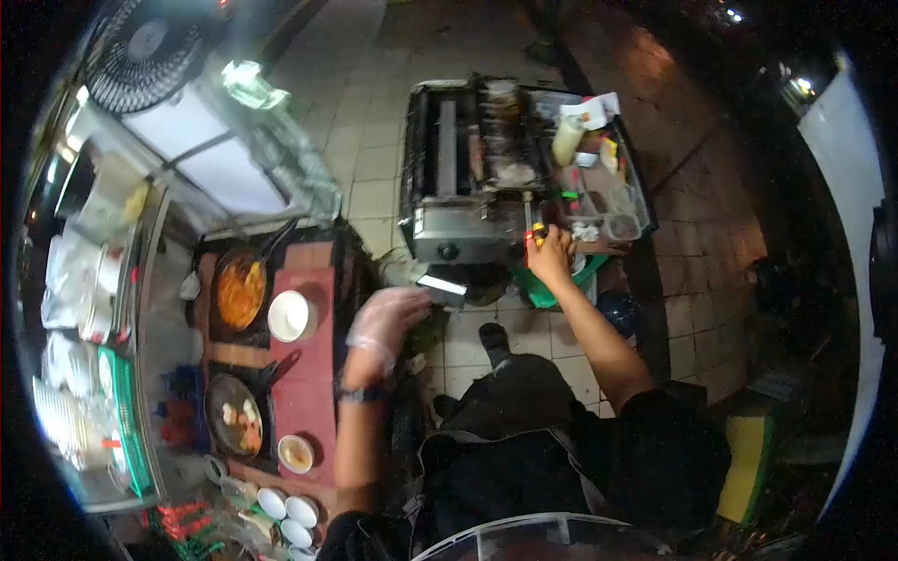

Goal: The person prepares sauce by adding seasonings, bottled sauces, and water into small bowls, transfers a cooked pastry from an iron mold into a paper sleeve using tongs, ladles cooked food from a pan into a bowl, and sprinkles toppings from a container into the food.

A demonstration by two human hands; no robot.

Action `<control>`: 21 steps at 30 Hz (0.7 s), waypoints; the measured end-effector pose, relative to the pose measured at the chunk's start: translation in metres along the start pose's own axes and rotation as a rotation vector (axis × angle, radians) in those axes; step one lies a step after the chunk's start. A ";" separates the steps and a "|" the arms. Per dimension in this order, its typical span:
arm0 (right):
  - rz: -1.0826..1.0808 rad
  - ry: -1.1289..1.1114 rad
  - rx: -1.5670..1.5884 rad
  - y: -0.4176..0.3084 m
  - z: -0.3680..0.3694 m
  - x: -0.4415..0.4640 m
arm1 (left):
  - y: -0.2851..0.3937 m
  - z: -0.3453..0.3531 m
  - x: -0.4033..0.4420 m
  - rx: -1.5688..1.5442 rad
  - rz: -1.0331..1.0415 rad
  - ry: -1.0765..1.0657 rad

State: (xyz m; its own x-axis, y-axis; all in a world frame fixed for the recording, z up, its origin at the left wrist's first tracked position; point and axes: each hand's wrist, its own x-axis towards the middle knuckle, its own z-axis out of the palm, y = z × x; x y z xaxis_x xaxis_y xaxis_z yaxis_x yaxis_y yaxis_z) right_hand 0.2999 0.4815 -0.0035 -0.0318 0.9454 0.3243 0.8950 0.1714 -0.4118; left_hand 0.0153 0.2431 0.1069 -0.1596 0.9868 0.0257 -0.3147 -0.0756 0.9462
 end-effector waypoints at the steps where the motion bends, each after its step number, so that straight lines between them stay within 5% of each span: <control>1: 0.158 -0.034 -0.073 0.054 0.055 0.008 | -0.040 0.023 0.036 0.191 0.009 -0.109; 3: 0.444 -0.578 0.676 0.067 0.029 0.020 | -0.100 0.088 0.105 0.199 -0.339 -0.130; 7: 0.552 -0.675 1.279 0.087 0.082 0.014 | -0.183 0.172 0.176 0.815 -0.276 0.013; 9: 0.539 -0.609 1.155 0.076 0.078 0.017 | -0.204 0.190 0.194 0.952 -0.378 0.077; 11: 0.527 -0.586 1.011 0.081 0.092 0.019 | -0.225 0.181 0.195 0.939 -0.252 0.084; 13: 0.396 -0.578 0.609 0.051 0.029 0.032 | -0.257 0.160 0.203 0.863 -0.228 0.036; 14: 0.380 -0.568 0.685 0.045 0.015 0.038 | -0.264 0.149 0.204 0.780 -0.196 -0.030; 15: 0.378 -0.589 0.678 0.037 0.002 0.042 | -0.234 0.147 0.199 1.253 0.075 -0.183; 17: 0.215 -0.626 0.838 0.009 -0.025 0.054 | -0.184 0.144 0.193 1.170 0.249 -0.057; 18: 0.095 -0.638 0.737 -0.013 -0.047 0.065 | -0.147 0.152 0.189 0.552 -0.100 0.107; 19: 0.029 -0.638 0.762 -0.025 -0.040 0.065 | -0.141 0.140 0.186 0.621 0.041 0.123; 21: -0.022 -0.684 0.761 -0.056 -0.032 0.065 | -0.118 0.120 0.184 0.387 -0.066 0.173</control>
State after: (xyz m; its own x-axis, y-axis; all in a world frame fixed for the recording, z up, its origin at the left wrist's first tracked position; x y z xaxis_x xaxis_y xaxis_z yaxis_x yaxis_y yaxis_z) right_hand 0.2620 0.5248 0.0681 -0.5050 0.8548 -0.1193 0.3790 0.0954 -0.9204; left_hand 0.1355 0.4505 0.0389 -0.3156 0.9469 -0.0620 0.0394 0.0784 0.9961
